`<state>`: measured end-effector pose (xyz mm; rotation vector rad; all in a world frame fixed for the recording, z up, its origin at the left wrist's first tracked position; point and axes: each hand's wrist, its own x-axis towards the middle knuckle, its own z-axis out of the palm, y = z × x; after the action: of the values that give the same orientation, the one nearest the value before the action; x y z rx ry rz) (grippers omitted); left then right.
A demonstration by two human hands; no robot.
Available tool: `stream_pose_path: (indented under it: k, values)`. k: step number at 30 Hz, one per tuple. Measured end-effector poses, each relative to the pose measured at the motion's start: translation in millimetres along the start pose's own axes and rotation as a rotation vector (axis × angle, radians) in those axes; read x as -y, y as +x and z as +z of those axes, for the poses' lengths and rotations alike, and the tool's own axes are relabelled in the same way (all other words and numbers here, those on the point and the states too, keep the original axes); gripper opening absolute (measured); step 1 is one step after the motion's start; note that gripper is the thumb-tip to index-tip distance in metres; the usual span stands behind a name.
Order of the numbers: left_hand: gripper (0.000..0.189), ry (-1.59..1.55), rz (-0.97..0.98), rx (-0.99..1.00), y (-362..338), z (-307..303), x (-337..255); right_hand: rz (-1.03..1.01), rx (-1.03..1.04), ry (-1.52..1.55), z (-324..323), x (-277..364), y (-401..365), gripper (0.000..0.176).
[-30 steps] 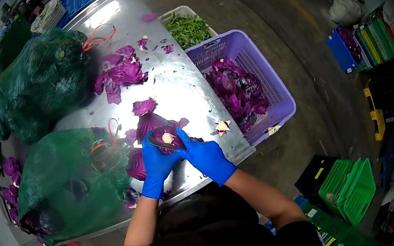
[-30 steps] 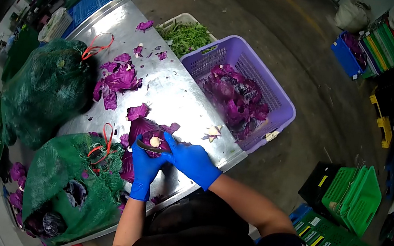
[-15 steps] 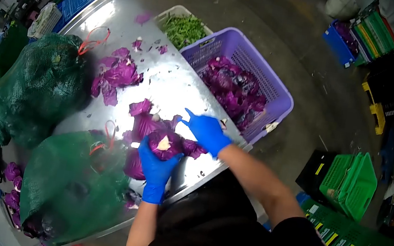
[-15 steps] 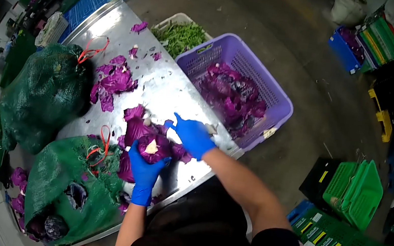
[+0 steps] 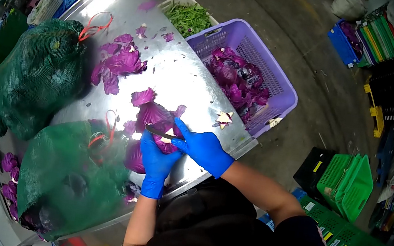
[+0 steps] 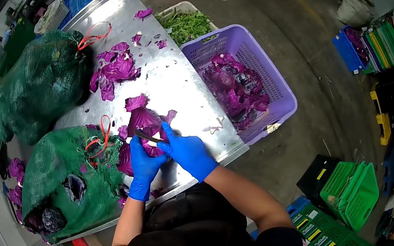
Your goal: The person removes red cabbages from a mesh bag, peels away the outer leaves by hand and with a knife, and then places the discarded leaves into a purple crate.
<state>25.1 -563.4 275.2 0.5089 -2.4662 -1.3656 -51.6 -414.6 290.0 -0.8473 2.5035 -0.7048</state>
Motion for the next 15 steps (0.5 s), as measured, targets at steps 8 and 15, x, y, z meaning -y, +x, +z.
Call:
stream_pose_path:
  k: [8, 15]
  values:
    - [0.099, 0.134, -0.061, -0.020, -11.1, 7.3, 4.9, 0.121, -0.130, 0.235, 9.7, -22.1, 33.1, 0.056]
    - [0.119, -0.003, -0.011, 0.036, -33.4, -12.9, 22.1, 0.130, -0.037, 0.183, -9.7, -13.7, 74.3, 0.047]
